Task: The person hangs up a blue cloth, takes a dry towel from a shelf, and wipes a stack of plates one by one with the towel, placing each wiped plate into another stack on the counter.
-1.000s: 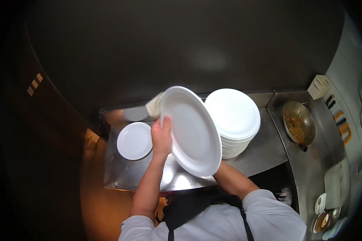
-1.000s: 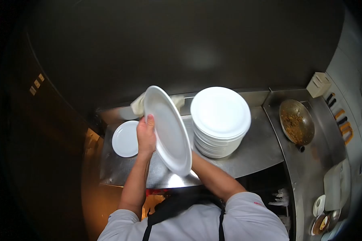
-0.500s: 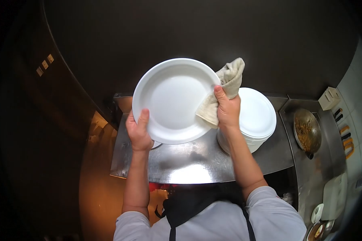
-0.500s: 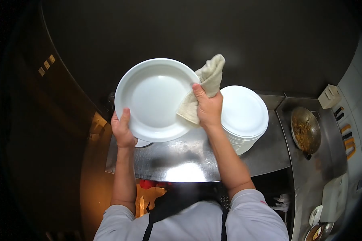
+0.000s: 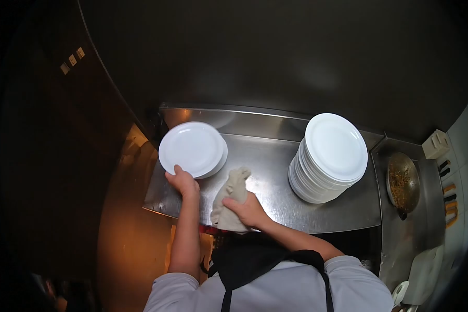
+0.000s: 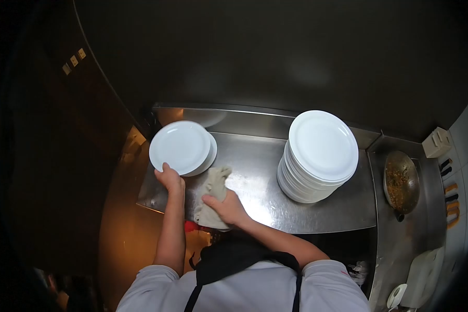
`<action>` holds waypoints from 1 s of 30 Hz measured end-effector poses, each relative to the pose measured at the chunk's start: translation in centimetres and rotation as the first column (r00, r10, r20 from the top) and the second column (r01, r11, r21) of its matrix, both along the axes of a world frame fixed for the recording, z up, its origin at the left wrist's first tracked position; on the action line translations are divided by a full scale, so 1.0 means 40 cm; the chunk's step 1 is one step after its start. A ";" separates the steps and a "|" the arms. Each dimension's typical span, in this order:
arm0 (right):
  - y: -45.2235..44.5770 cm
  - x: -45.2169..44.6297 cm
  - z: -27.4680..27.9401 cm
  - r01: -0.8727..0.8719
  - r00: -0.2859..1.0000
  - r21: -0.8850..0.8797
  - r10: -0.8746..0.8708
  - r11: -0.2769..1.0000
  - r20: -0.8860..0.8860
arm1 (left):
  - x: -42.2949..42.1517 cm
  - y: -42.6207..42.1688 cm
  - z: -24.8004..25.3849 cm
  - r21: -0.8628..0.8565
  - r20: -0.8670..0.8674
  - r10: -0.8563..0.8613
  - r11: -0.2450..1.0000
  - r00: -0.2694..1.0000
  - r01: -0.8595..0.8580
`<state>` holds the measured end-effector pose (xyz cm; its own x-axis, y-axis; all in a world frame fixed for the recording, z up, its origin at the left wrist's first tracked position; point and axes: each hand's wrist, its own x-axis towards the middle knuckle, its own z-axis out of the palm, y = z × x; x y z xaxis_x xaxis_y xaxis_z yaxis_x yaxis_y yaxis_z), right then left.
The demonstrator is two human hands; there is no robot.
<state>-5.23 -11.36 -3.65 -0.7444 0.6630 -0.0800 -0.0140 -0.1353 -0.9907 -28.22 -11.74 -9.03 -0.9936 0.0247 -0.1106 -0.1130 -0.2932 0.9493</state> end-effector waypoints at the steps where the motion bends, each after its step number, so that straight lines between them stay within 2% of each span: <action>1: 0.001 0.021 0.003 0.025 1.000 -0.099 -0.024 0.995 0.013 | -0.001 -0.014 -0.025 -0.066 0.035 0.031 0.997 0.999 -0.029; 2: 0.014 0.040 0.004 0.014 1.000 -0.102 -0.012 0.995 0.017 | 0.000 -0.023 -0.049 -0.131 0.030 0.054 0.990 0.998 -0.049; 6: 0.037 0.084 -0.026 0.048 0.994 -0.151 -0.063 0.987 -0.094 | 0.015 -0.032 -0.081 -0.214 0.055 0.062 0.976 0.997 -0.048; 11: 0.045 0.143 0.027 0.124 0.979 -0.190 -0.151 0.974 -0.134 | 0.035 -0.019 -0.090 -0.320 0.026 0.085 0.945 0.996 -0.073; 14: 0.049 0.181 0.051 0.178 0.955 -0.214 -0.221 0.961 -0.200 | 0.020 -0.008 -0.152 -0.558 -0.104 0.022 0.826 0.994 -0.077; 17: 0.053 0.221 0.084 0.241 0.916 -0.205 -0.292 0.949 -0.274 | 0.010 0.021 -0.172 -0.754 -0.082 0.012 0.653 0.997 -0.070; 19: 0.061 0.255 0.094 0.302 0.884 -0.181 -0.346 0.936 -0.315 | 0.027 0.048 -0.141 -0.808 -0.014 0.026 0.588 1.000 -0.026; 20: 0.069 0.281 0.082 0.324 0.870 -0.228 -0.384 0.918 -0.310 | 0.035 0.059 -0.125 -0.832 0.020 0.035 0.555 0.999 -0.003; 22: 0.092 0.357 0.083 0.494 0.832 -0.058 -0.491 0.868 -0.259 | 0.031 0.073 -0.116 -0.868 0.042 0.036 0.496 0.998 0.019; 23: 0.112 0.399 0.100 0.537 0.784 -0.014 -0.505 0.844 -0.361 | 0.032 0.080 -0.113 -0.884 0.053 0.031 0.466 0.998 0.033; 24: 0.132 0.441 0.135 0.589 0.724 0.029 -0.513 0.807 -0.461 | 0.045 0.080 -0.102 -0.867 -0.060 0.003 0.495 0.998 -0.054; 25: 0.155 0.478 0.202 0.643 0.718 0.149 -0.524 0.751 -0.459 | 0.072 0.074 -0.084 -0.838 -0.171 -0.029 0.530 0.985 -0.130; 26: 0.183 0.519 0.250 0.726 0.682 0.318 -0.575 0.610 -0.453 | 0.100 0.077 -0.070 -0.795 -0.281 -0.060 0.574 0.958 -0.197; 27: 0.202 0.560 0.312 0.662 0.728 0.516 -0.629 0.544 -0.271 | 0.135 0.084 -0.066 -0.647 -0.301 -0.218 0.762 0.928 -0.031; 28: 0.230 0.551 0.401 0.561 0.736 0.670 -0.663 0.486 -0.135 | 0.178 0.086 -0.064 -0.465 -0.350 -0.354 0.869 0.867 0.167; 29: 0.278 0.549 0.443 0.390 0.696 0.832 -0.718 0.394 0.014 | 0.221 0.094 -0.048 -0.266 -0.423 -0.455 0.889 0.783 0.373; 30: 0.341 0.550 0.458 0.188 0.650 0.861 -0.717 0.472 0.251 | 0.290 0.100 0.007 -0.317 -0.584 -0.591 0.797 0.556 0.514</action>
<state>16.79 2.30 14.66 -0.3005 0.8878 0.3484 0.6948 0.4541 -0.5578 -16.62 -7.72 -8.73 -0.6120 0.6206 0.4902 0.4061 -0.2853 0.8682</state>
